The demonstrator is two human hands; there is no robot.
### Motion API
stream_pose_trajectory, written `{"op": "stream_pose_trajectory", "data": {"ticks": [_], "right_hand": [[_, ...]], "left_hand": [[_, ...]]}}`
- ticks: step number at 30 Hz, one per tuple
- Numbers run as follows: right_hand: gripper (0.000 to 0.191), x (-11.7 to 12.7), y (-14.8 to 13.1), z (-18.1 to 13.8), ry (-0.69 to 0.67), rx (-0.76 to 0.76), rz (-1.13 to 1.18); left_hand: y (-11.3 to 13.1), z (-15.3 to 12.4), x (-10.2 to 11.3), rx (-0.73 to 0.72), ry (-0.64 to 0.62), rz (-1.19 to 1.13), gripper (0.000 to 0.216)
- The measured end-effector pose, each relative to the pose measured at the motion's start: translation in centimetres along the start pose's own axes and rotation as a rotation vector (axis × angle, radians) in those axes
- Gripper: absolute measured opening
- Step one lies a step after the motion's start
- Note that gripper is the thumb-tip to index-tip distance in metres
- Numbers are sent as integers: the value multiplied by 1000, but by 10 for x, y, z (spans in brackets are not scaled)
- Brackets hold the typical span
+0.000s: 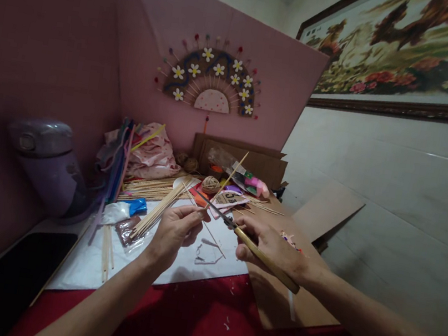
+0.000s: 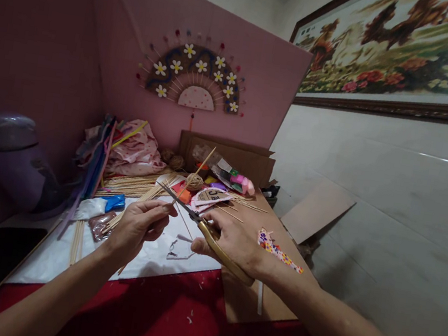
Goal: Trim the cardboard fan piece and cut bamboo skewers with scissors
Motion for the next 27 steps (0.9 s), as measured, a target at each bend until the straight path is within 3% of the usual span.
{"op": "stream_pose_trajectory", "data": {"ticks": [8,20,27], "right_hand": [[61,-1,2,2,-1,14,-27],[38,-12,2,2,0,-34,24],[40,-14,2,1,-49,-48,189]], "left_hand": [[1,0,0,-13,8,9,20],[1,-2,2,-36,1,85,18],[0,-2,3,182,-124,-132,18]]}}
Point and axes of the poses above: each hand's wrist, its own z-axis towards the middle knuckle, its own x-axis out of the back of the hand, y = z × x, the point moved 3 cm from there along z, towards the middle knuckle, and after that the axes turned 4 degrees about -y, right-handed, at the moved point
